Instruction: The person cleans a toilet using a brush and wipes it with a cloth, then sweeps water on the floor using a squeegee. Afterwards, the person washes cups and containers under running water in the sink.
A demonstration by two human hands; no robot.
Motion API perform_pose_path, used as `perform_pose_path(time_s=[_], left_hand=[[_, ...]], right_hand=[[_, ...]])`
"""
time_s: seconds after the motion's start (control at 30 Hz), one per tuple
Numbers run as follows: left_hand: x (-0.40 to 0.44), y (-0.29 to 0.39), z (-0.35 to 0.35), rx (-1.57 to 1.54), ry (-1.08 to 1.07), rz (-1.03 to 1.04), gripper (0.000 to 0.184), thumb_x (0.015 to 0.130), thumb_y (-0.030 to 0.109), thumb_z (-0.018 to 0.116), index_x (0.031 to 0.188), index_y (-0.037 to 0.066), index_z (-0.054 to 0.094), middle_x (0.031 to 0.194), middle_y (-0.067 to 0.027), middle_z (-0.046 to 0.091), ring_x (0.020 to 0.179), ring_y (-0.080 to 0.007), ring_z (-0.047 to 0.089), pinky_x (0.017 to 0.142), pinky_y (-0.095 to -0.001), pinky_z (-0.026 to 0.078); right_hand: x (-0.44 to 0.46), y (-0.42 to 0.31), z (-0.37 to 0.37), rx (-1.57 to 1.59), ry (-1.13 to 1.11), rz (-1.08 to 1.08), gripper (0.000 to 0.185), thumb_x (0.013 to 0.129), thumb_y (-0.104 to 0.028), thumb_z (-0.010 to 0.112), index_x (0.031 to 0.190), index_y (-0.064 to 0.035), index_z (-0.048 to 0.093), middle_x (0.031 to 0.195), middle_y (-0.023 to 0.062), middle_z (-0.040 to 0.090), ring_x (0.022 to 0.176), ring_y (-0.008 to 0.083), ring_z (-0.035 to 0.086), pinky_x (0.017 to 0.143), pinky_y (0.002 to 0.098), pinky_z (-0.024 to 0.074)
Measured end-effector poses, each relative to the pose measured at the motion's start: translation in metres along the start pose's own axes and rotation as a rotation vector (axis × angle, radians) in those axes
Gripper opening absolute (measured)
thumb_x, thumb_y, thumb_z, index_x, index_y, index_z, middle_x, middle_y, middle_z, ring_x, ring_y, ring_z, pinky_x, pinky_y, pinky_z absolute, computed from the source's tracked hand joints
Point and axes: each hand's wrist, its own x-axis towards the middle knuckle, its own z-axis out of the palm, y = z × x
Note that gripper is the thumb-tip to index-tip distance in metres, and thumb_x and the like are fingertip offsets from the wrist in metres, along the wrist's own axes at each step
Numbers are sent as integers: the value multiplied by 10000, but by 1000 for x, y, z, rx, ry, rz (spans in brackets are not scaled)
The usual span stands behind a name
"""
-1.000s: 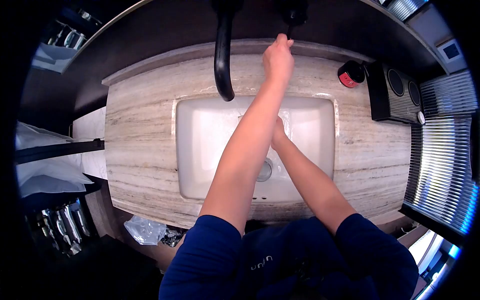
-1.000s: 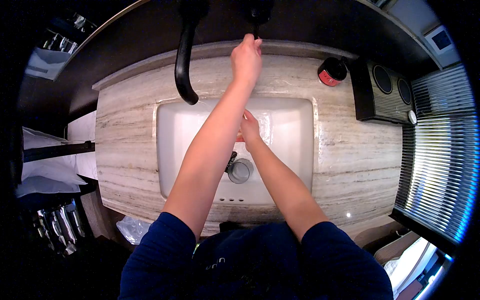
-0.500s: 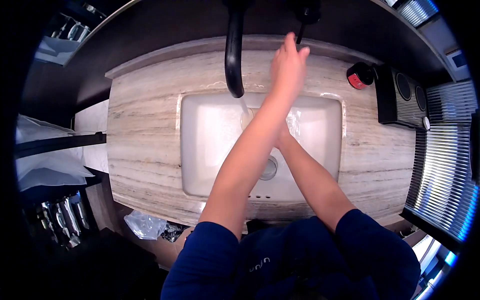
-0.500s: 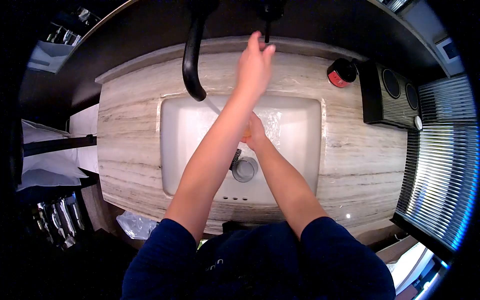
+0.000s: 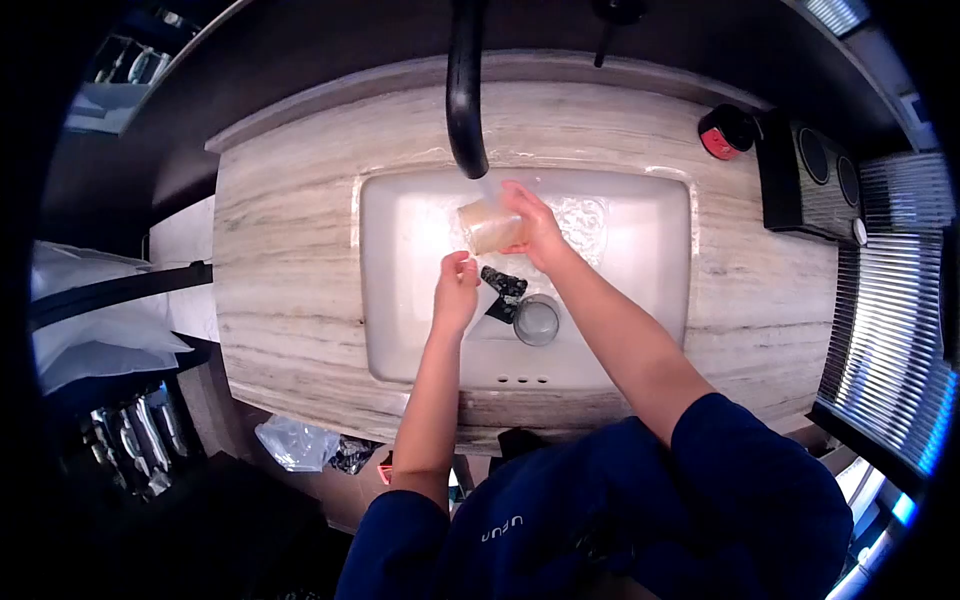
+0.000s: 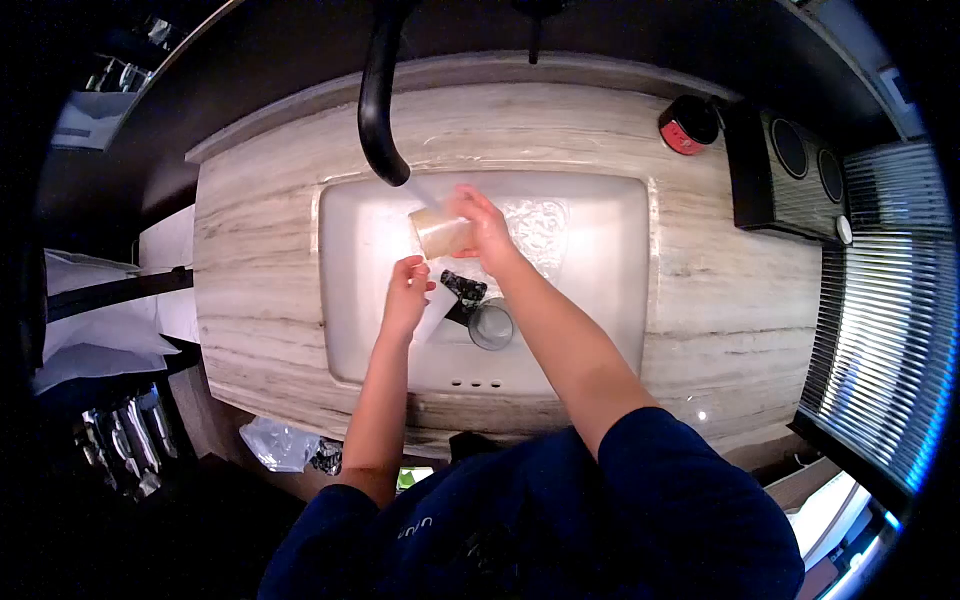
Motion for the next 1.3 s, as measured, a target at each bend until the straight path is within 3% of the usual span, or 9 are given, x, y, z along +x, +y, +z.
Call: perform_pose_path(time_s=[0.1,0.17,0.23,0.4,0.57,0.77,0.9,1.03,1.3], left_hand=[[4,-24,24,225,-497,-110,331,830,302,462,1018,30,446,796,-66,542,678,-120,516,555,-240,420],[-15,26,24,232,-751,-227,421,760,386,532,991,38,473,868,-154,572,780,-270,569,672,-334,437],[-31,35,28,650,-647,164,391,748,308,539,1033,52,459,880,-162,571,814,-277,568,683,-356,439],[-26,16,47,647,-673,9,298,677,124,506,962,41,530,777,-175,584,774,-296,577,682,-375,451],[20,68,25,237,-360,-100,321,679,-78,357,966,-99,498,564,-187,565,416,-221,569,388,-313,463],[73,80,38,193,-58,-112,141,696,12,393,704,-99,479,559,-198,546,409,-259,565,351,-338,453],[62,83,34,121,-171,-143,214,718,-10,390,904,-51,489,656,-163,547,393,-210,532,301,-299,432],[67,58,23,127,-207,-71,249,743,-1,391,964,-24,505,720,-146,558,403,-186,518,310,-277,416],[57,46,13,-826,-436,-256,312,748,19,509,1058,48,496,863,-61,556,748,-153,552,627,-287,489]], right_hand=[[-10,1,-4,-529,62,-572,375,657,-311,606,1019,-240,536,1042,34,471,933,231,459,681,345,436],[-60,-10,2,-1479,449,-960,441,603,-211,647,1030,-246,543,1067,53,456,975,244,442,698,335,454],[-98,-24,-6,-1572,404,-961,407,593,-233,646,991,-272,571,1064,62,451,976,265,434,691,350,455],[-186,-48,-34,-1637,262,-1195,442,550,-175,678,978,-245,589,1066,85,450,965,248,447,705,343,453],[-270,-66,-76,-1510,559,-1157,505,530,-137,688,1018,-203,579,1074,110,458,958,241,466,782,337,418],[-298,-86,-126,-1573,1064,-1027,518,554,-161,681,1055,-204,554,1075,82,461,964,231,464,804,319,402],[-289,-98,-145,-1565,1160,-973,500,575,-200,664,1058,-256,547,1072,58,461,957,228,461,784,322,410],[-281,-104,-159,-1608,1183,-954,497,582,-229,657,1063,-277,539,1074,57,457,944,233,463,771,329,413],[-278,-115,-138,-1793,1182,-881,549,610,-284,669,1126,-232,489,1113,92,439,1000,277,417,805,375,382]])
